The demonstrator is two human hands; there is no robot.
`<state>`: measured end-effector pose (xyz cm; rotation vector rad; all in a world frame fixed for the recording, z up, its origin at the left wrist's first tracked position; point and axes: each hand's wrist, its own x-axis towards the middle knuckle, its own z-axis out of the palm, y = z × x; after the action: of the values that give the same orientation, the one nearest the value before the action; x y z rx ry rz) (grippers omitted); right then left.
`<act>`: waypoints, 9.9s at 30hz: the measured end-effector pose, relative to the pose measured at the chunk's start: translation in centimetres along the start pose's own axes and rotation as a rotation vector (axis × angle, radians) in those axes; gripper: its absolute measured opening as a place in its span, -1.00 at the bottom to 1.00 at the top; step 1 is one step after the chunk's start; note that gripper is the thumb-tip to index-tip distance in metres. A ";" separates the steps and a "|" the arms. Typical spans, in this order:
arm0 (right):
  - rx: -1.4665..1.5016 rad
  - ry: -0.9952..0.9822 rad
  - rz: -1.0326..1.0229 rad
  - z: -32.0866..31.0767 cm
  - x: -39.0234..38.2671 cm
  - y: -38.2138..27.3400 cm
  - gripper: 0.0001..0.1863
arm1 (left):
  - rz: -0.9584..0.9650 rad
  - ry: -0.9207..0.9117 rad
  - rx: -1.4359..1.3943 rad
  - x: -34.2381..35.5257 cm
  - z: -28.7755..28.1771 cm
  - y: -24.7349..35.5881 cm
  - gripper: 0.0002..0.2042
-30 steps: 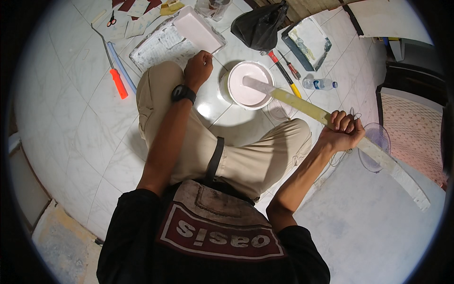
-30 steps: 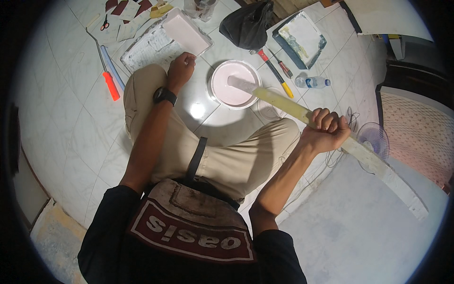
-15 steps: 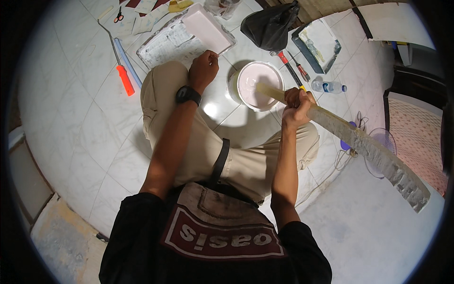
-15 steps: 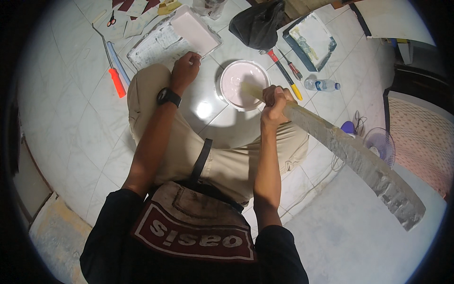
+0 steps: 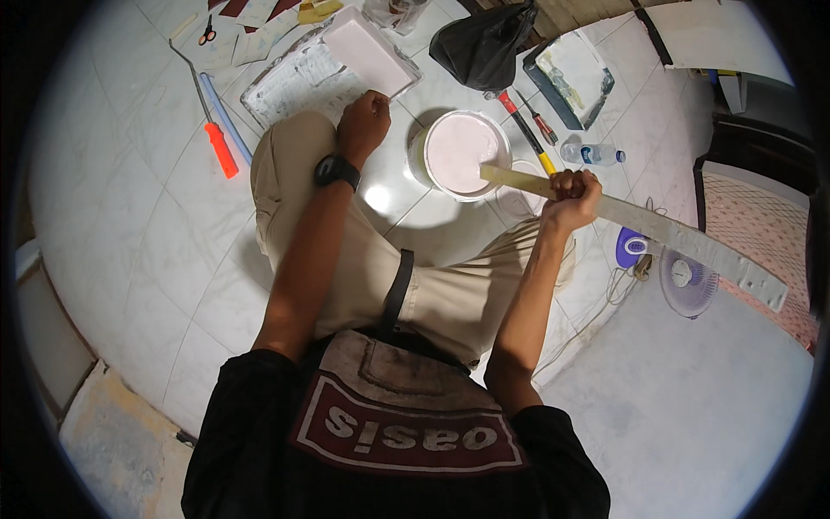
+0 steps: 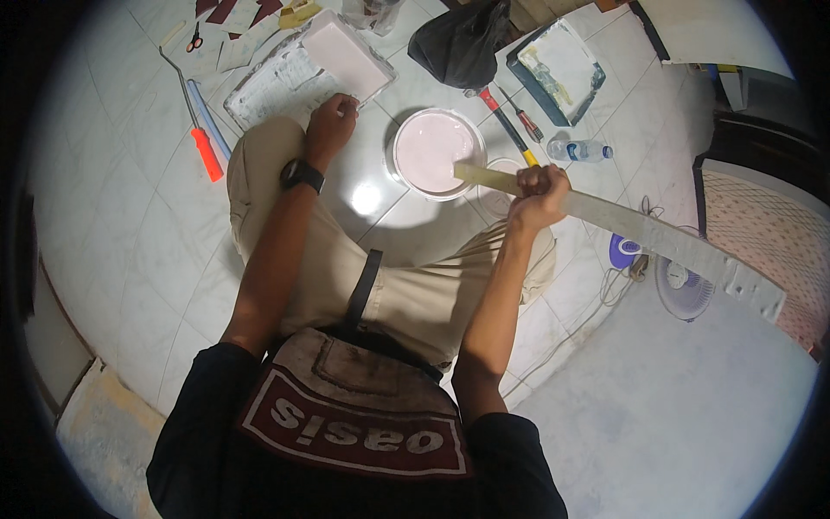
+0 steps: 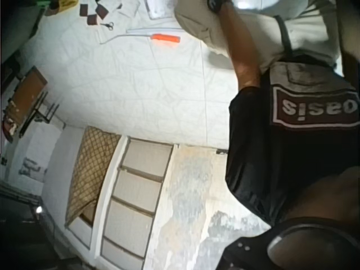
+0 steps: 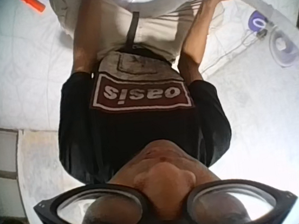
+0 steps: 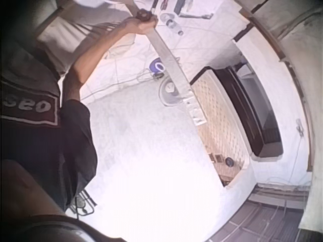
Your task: The person sits on the floor and stirs a white liquid in a bucket using a small stick. They then switch to a long wooden stick to continue mixing the contents of the bucket thoroughly.
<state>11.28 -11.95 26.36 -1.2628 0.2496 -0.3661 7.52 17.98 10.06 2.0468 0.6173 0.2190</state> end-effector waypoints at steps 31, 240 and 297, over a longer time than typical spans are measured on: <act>0.218 0.118 -0.053 -5.7 1.1 -8.3 -0.52 | 0.011 -0.028 0.012 -0.3 0.5 1.1 -0.77; -0.438 -0.411 -0.105 7.8 -2.5 2.2 -0.65 | -0.016 -0.024 -0.002 -0.4 -0.2 0.7 -0.76; -0.124 -0.141 -0.170 3.5 -1.9 1.2 -0.61 | -0.026 -0.034 0.020 -0.6 -0.1 0.9 -0.78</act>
<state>11.03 -7.77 26.25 -1.4301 0.0451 -0.4097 7.24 17.41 10.90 2.0567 0.6267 0.1626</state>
